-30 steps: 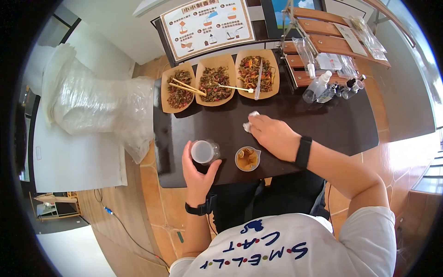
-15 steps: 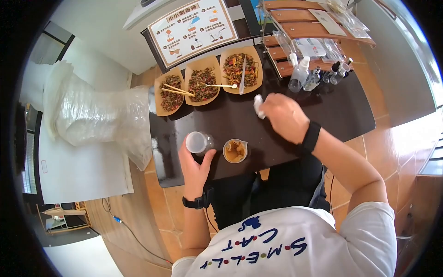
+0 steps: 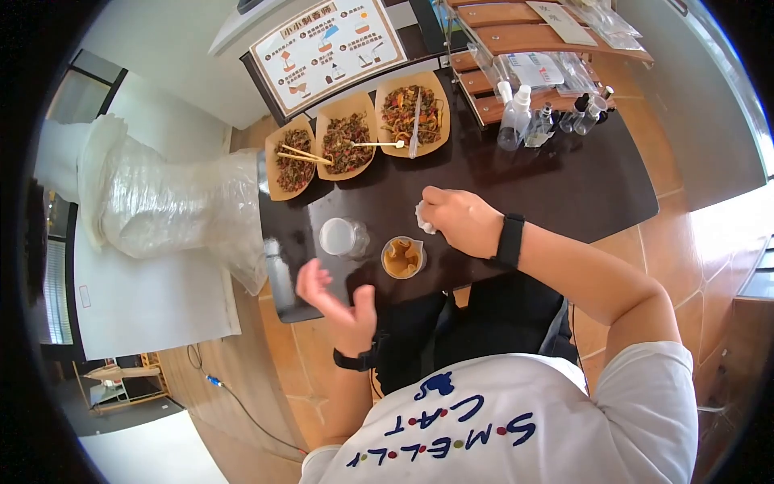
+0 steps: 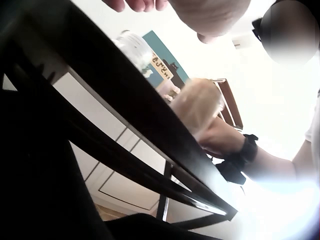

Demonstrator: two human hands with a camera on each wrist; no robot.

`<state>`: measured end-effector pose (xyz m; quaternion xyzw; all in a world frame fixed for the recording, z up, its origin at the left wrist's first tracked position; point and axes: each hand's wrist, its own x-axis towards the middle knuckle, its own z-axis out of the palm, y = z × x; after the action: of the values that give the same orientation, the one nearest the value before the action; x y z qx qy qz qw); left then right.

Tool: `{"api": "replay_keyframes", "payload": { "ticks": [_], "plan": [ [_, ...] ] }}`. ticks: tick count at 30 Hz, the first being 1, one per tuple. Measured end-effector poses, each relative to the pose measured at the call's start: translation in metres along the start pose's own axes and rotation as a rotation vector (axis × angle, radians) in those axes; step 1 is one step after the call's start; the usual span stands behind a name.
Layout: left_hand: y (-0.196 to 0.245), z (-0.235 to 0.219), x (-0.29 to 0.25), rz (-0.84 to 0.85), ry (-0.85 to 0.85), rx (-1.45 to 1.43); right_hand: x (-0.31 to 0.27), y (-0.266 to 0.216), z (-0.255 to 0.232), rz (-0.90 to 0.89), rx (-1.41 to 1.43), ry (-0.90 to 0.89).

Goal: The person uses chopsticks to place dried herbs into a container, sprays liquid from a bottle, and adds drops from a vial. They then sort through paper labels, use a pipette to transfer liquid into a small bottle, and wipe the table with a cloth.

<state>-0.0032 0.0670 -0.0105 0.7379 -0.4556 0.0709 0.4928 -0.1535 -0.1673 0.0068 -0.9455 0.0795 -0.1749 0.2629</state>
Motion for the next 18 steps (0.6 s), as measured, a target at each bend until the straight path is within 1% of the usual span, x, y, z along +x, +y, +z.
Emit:
{"api": "replay_keyframes", "payload": {
  "ticks": [1,3,4,6,7,9,10,11,13,14,15,17,18],
  "plan": [
    [0.009,0.004,-0.001,0.051,-0.057,0.004,-0.001,0.0,-0.002,-0.003,0.003,-0.005],
    [0.025,0.016,0.003,0.095,-0.153,-0.102,0.001,0.004,-0.009,-0.069,0.036,-0.122],
    [0.028,0.023,0.004,0.095,-0.152,-0.1,0.006,0.005,-0.013,-0.072,0.037,-0.121],
    [0.032,0.034,0.006,0.01,-0.265,-0.18,0.02,0.006,-0.019,-0.08,0.042,-0.13],
    [0.033,0.038,0.006,0.011,-0.267,-0.179,0.027,0.007,-0.017,-0.08,0.043,-0.128],
    [0.032,0.045,0.006,-0.112,-0.316,-0.286,0.043,0.009,-0.008,-0.122,0.031,-0.042],
    [0.033,0.044,0.008,-0.08,-0.33,-0.238,0.05,0.012,-0.004,-0.151,-0.014,-0.044],
    [0.033,0.043,0.008,-0.079,-0.332,-0.235,0.05,0.015,0.002,-0.151,-0.012,-0.041],
    [0.033,0.04,0.005,-0.046,-0.254,-0.243,0.052,0.017,0.007,-0.214,-0.039,-0.126],
    [0.032,0.038,0.003,-0.048,-0.257,-0.241,0.047,0.018,0.008,-0.23,-0.018,-0.145],
    [0.031,0.034,0.002,-0.063,-0.248,-0.279,0.04,0.016,0.005,-0.228,-0.012,-0.147],
    [0.029,0.03,0.002,-0.083,-0.239,-0.319,0.023,0.009,-0.003,-0.168,0.055,-0.224],
    [0.027,0.03,0.003,-0.082,-0.226,-0.333,0.012,0.007,-0.005,-0.171,0.064,-0.212]
  ]
}}
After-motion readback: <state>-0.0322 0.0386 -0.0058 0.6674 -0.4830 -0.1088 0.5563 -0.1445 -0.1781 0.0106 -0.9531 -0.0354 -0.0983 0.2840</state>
